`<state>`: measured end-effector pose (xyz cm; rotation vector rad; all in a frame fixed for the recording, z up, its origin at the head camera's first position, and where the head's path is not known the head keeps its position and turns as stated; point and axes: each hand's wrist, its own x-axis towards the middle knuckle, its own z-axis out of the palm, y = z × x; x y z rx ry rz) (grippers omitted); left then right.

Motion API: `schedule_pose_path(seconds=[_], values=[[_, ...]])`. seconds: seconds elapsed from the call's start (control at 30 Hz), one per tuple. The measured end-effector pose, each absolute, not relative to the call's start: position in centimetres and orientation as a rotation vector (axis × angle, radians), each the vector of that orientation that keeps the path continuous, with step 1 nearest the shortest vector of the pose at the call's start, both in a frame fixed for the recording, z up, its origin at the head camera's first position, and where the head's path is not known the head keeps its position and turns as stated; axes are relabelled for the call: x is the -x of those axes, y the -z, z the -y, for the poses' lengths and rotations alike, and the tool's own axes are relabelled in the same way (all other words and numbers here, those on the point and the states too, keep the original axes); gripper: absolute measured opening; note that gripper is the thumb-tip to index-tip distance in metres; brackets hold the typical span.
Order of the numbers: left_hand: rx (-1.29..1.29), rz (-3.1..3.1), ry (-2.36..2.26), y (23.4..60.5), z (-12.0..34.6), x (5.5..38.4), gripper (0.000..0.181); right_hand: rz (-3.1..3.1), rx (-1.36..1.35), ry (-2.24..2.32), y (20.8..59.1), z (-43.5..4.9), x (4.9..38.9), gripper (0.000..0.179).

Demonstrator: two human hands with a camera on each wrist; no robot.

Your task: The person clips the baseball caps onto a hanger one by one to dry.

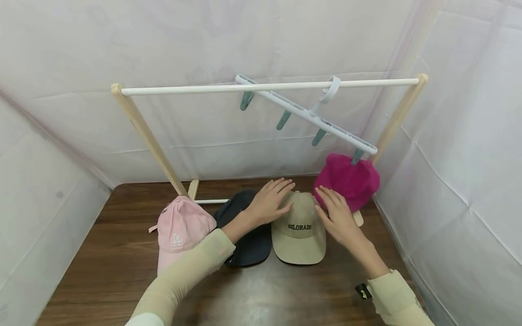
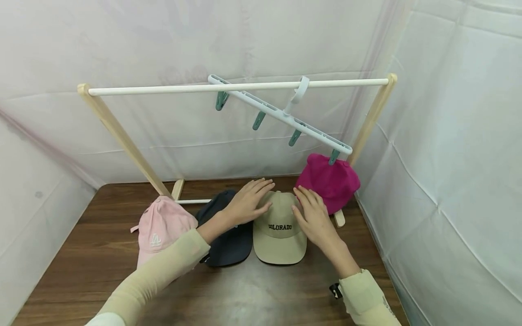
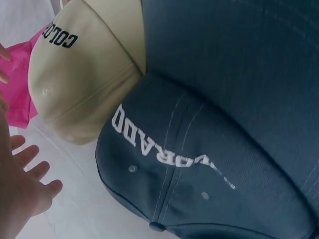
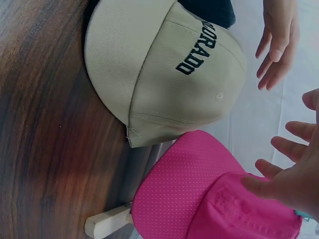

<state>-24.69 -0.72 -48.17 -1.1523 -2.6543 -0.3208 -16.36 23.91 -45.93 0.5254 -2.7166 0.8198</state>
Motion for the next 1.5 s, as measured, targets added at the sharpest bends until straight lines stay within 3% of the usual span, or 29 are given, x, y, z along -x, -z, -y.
schedule_pose_path(seconds=[1.13,1.5], values=[[0.989,2.803,0.579,49.6,0.4,24.1,0.056,2.835,-0.459,-1.046,49.0,-21.5,20.4,0.052],[0.924,2.927,0.697,49.7,-0.2,24.4,0.06,2.896,-0.466,-1.101,49.6,-22.1,20.9,0.06]])
